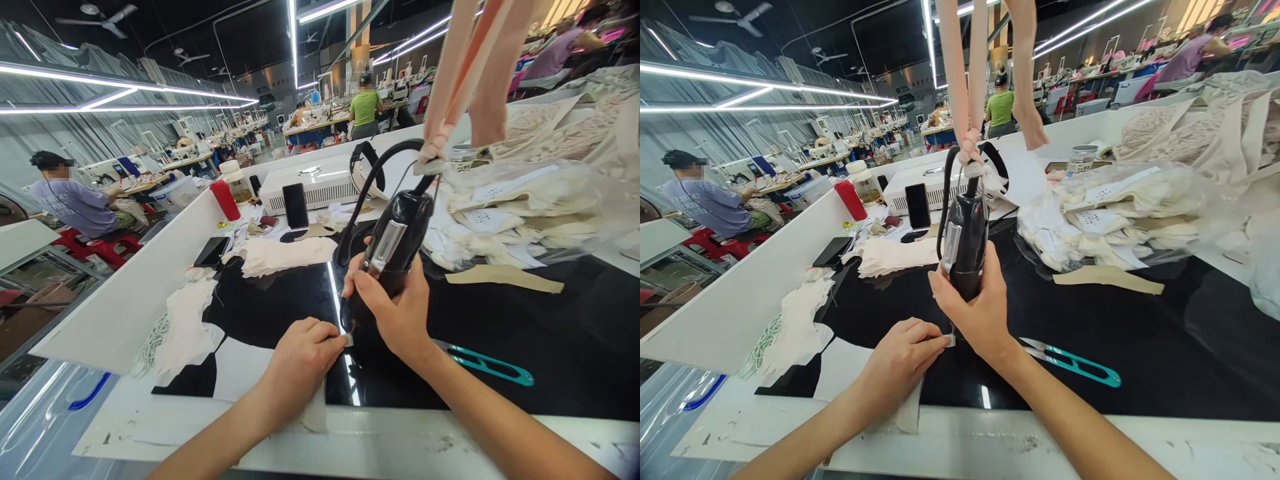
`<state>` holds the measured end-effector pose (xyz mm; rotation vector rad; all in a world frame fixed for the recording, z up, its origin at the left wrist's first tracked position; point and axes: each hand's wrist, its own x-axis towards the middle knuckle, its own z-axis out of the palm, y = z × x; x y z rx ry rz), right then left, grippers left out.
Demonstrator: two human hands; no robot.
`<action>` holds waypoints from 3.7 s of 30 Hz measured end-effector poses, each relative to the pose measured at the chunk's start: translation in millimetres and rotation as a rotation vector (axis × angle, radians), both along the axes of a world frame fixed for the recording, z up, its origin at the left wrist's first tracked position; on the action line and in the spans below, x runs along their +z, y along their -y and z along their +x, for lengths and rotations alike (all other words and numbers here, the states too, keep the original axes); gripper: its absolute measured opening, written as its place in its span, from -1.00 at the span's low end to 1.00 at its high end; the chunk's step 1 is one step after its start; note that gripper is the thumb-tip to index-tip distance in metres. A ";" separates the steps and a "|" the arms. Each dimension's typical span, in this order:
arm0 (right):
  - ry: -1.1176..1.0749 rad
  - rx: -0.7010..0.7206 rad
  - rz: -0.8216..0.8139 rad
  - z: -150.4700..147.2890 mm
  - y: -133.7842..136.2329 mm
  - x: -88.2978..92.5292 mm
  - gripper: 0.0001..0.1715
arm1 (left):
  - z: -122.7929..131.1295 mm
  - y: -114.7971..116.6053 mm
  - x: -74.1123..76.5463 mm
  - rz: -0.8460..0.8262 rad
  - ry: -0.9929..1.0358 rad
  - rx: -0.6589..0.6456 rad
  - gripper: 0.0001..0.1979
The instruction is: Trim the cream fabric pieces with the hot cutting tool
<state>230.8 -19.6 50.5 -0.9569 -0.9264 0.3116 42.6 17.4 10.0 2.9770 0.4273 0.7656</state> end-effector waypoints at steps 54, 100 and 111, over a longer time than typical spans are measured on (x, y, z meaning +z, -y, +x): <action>-0.036 0.013 0.002 -7.9 15.5 10.4 -0.67 | -10.9 2.5 2.8 -0.037 -0.014 -0.016 -0.76; -0.157 0.100 0.085 -10.6 -0.3 11.5 -0.40 | -5.5 25.4 -20.5 0.115 -0.094 0.107 -0.72; -0.191 0.059 0.080 -5.9 3.3 19.7 -0.45 | -7.6 25.6 -19.5 0.108 -0.101 0.104 -0.73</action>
